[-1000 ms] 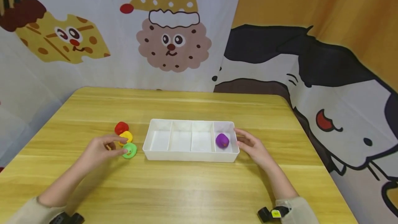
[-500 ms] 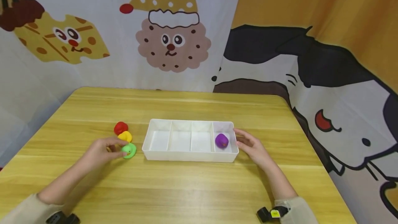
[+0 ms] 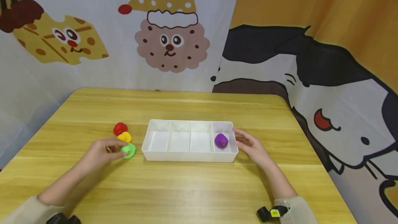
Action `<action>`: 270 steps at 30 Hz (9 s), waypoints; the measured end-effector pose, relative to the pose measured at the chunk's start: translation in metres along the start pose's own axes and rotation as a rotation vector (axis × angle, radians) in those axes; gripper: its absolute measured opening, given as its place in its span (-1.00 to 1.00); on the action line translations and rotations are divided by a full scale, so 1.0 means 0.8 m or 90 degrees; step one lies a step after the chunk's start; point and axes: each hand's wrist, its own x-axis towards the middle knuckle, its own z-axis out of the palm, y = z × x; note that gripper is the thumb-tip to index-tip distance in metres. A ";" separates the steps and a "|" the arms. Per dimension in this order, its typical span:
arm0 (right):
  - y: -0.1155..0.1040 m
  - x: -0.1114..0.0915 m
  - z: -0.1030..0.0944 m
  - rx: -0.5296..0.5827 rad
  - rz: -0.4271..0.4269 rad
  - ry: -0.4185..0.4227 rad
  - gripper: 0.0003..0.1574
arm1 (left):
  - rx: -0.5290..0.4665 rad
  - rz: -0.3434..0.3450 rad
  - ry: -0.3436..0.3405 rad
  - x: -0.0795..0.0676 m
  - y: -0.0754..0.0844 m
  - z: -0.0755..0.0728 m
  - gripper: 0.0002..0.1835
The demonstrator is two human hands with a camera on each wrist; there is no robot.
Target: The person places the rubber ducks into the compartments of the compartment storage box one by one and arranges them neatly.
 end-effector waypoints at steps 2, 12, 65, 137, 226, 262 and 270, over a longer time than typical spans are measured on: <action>0.000 0.000 0.000 0.002 0.002 0.000 -0.36 | -0.005 -0.001 0.004 -0.001 0.001 -0.001 -0.70; -0.002 -0.001 0.000 0.000 0.000 0.000 -0.35 | -0.039 0.004 0.038 -0.005 0.007 -0.007 -0.68; 0.002 0.002 -0.001 0.001 -0.017 -0.006 -0.38 | -0.196 0.141 0.045 0.058 0.101 0.033 -0.71; 0.004 0.001 0.000 -0.009 -0.010 0.004 -0.37 | -0.109 0.085 -0.188 0.167 0.166 0.160 -0.70; 0.005 0.002 0.000 -0.014 -0.022 0.001 -0.37 | -0.172 0.096 0.001 0.098 0.142 0.092 -0.73; 0.003 0.001 0.001 -0.018 -0.019 0.002 -0.39 | -0.098 -0.002 0.084 0.029 0.044 0.002 -0.69; 0.001 -0.001 0.001 -0.008 -0.011 0.006 -0.38 | -0.087 -0.025 0.093 0.024 0.017 -0.014 -0.69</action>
